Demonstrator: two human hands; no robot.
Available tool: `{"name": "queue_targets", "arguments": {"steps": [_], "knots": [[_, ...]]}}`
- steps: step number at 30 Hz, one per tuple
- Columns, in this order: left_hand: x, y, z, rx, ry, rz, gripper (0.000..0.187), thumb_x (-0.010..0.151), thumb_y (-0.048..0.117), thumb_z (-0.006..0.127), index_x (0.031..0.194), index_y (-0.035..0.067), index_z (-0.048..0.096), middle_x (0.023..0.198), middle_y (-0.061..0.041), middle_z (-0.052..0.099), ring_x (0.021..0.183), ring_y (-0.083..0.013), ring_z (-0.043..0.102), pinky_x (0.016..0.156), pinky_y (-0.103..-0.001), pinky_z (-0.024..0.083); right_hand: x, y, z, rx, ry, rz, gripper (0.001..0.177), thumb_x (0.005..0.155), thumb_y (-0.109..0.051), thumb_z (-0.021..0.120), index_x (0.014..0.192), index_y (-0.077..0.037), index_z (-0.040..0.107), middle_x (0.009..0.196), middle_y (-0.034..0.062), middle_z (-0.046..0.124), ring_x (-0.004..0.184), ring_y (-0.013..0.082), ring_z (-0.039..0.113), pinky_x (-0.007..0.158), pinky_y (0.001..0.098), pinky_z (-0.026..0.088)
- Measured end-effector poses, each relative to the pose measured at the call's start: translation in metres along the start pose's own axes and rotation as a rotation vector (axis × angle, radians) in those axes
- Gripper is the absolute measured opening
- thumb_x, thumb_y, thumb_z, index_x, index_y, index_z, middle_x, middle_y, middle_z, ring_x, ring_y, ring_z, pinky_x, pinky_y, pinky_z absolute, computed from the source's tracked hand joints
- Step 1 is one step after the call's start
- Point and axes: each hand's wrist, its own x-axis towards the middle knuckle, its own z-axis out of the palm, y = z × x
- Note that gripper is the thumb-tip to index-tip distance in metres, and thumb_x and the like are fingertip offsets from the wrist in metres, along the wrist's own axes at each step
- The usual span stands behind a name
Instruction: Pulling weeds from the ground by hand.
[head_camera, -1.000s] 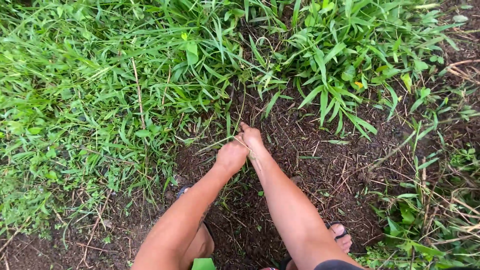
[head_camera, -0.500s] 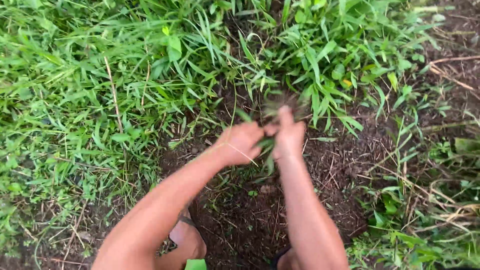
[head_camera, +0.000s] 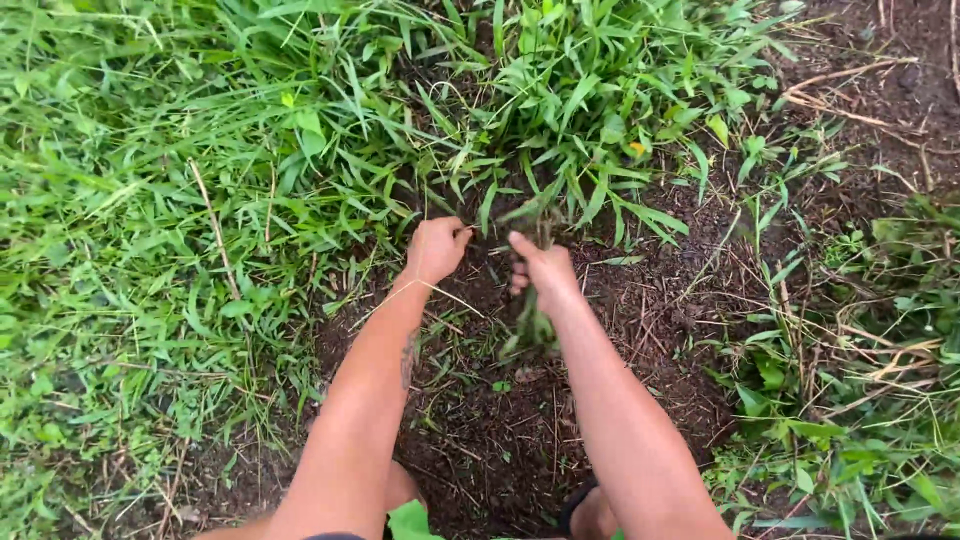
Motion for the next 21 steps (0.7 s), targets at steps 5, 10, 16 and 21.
{"name": "queue_targets", "arguments": {"steps": [5, 10, 16, 21], "knots": [[-0.017, 0.018, -0.008, -0.211, -0.123, 0.183, 0.026, 0.091, 0.029, 0.067, 0.094, 0.006, 0.077, 0.09, -0.021, 0.074, 0.083, -0.0406, 0.071, 0.076, -0.049, 0.058, 0.013, 0.009, 0.049, 0.494, -0.067, 0.072, 0.026, 0.096, -0.026, 0.063, 0.095, 0.0, 0.064, 0.077, 0.009, 0.068, 0.064, 0.0203, 0.066, 0.057, 0.037, 0.056], [-0.043, 0.059, -0.01, 0.175, -0.205, 0.335, 0.023, 0.097, 0.021, 0.054, 0.1, 0.003, 0.069, 0.093, -0.02, 0.074, 0.082, -0.0409, 0.072, 0.07, -0.054, 0.057, 0.1, 0.072, 0.048, 0.864, 0.019, 0.201, 0.015, 0.101, -0.021, 0.064, 0.096, -0.007, 0.062, 0.076, 0.0005, 0.059, 0.066, 0.0124, 0.056, 0.056, 0.0317, 0.048], [-0.051, 0.087, 0.02, 0.153, -0.178, 0.512, 0.02, 0.09, 0.012, 0.054, 0.097, -0.001, 0.067, 0.094, -0.022, 0.073, 0.079, -0.0397, 0.073, 0.069, -0.05, 0.06, 0.098, 0.081, 0.004, 0.955, 0.072, 0.119, 0.014, 0.101, -0.015, 0.062, 0.093, -0.005, 0.058, 0.07, 0.0029, 0.051, 0.059, 0.0165, 0.049, 0.052, 0.0333, 0.044], [-0.057, 0.134, 0.031, 0.079, -0.05, 0.719, 0.02, 0.09, 0.013, 0.06, 0.101, -0.002, 0.068, 0.098, -0.02, 0.072, 0.08, -0.0357, 0.073, 0.065, -0.046, 0.06, 0.053, 0.032, -0.07, 0.878, 0.16, -0.016, 0.012, 0.1, -0.012, 0.065, 0.094, -0.002, 0.061, 0.068, 0.0016, 0.047, 0.056, 0.0145, 0.044, 0.053, 0.0307, 0.044]]}}
